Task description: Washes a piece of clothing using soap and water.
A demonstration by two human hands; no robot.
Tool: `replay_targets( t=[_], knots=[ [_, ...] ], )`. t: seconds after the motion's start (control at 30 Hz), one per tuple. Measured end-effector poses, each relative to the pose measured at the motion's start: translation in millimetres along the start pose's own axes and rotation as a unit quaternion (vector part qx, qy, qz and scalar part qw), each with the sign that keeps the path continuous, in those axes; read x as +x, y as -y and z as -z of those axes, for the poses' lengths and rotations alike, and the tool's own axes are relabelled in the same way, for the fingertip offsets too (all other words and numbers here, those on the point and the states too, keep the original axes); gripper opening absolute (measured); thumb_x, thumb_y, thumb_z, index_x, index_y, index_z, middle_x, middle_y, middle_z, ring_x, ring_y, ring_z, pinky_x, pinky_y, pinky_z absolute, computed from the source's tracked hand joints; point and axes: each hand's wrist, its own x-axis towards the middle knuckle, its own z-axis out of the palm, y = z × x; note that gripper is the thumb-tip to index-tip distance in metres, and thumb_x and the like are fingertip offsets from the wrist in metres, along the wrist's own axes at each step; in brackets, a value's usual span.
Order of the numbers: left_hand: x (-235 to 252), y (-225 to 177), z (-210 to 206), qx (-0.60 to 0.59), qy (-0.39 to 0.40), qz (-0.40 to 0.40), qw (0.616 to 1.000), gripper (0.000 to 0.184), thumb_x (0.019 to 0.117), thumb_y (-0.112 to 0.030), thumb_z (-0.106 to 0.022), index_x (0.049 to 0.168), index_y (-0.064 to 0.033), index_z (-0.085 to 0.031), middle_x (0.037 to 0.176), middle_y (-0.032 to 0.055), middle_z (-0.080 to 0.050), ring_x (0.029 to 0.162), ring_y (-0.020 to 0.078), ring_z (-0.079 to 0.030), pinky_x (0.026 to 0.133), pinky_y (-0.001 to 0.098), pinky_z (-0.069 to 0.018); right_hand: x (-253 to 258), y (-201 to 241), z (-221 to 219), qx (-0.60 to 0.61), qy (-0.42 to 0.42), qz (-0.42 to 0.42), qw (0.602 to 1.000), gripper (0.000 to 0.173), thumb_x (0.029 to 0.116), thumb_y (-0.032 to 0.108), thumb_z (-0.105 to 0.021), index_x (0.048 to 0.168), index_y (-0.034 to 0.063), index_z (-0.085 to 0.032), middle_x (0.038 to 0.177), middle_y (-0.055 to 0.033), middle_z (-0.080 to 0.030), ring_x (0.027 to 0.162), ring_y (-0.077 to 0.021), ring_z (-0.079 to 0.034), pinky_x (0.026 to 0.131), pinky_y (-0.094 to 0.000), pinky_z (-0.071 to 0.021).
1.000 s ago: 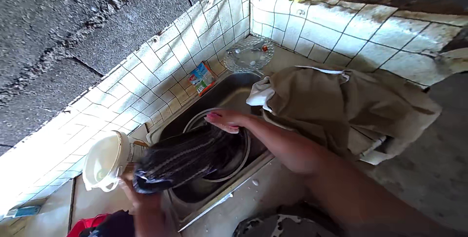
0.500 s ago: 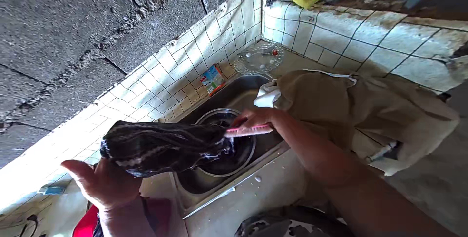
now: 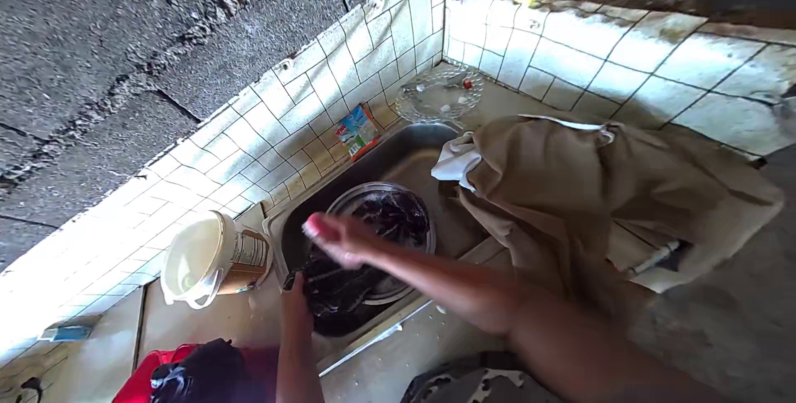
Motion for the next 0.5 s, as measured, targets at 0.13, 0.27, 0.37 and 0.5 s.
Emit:
replay_targets(
  t=[0.13, 0.27, 0.37, 0.5],
  knots=[
    [-2, -6, 4, -0.127, 0.007, -0.002, 0.992, 0.029, 0.1115, -0.023, -0.031, 0.114, -0.0047, -0.053, 0.085, 0.0045, -0.063, 0.075, 0.0125, -0.064, 0.067, 0.0339, -0.0568, -14, -1, -84, -0.046, 0.049, 0.025, 0.997, 0.058, 0.1048, 0.038, -0.054, 0.157, 0.0170, -0.044, 0.141, -0.0339, -0.052, 0.118, -0.0462, -0.062, 0.096, -0.0578, -0.0526],
    [-20, -24, 23, -0.187, 0.009, 0.028, 0.982, 0.041, 0.1130, -0.035, -0.024, 0.124, -0.0065, -0.051, 0.098, 0.0065, -0.067, 0.087, 0.0154, -0.069, 0.075, 0.0384, -0.0598, 11, -76, -22, -0.164, 0.076, -0.107, 0.978, 0.057, 0.1088, 0.034, -0.045, 0.161, 0.0149, -0.035, 0.154, -0.0326, -0.041, 0.133, -0.0509, -0.052, 0.108, -0.0648, -0.0432],
    [-20, -20, 27, -0.190, -0.004, 0.007, 0.982, 0.036, 0.1128, -0.032, -0.029, 0.121, -0.0061, -0.053, 0.095, 0.0052, -0.070, 0.085, 0.0141, -0.071, 0.073, 0.0369, -0.0619, 30, -104, 28, -0.254, 0.039, -0.183, 0.949, 0.052, 0.1087, 0.027, -0.045, 0.157, 0.0085, -0.040, 0.149, -0.0361, -0.044, 0.130, -0.0538, -0.052, 0.105, -0.0663, -0.0438],
    [-5, -12, 8, -0.174, -0.015, 0.017, 0.984, 0.034, 0.1124, -0.031, -0.033, 0.121, -0.0044, -0.052, 0.093, 0.0061, -0.066, 0.082, 0.0140, -0.068, 0.072, 0.0369, -0.0604, 23, -38, 5, -0.162, 0.050, -0.129, 0.977, 0.055, 0.1080, 0.033, -0.046, 0.156, 0.0066, -0.041, 0.148, -0.0291, -0.051, 0.134, -0.0457, -0.053, 0.109, -0.0610, -0.0439]
  ],
)
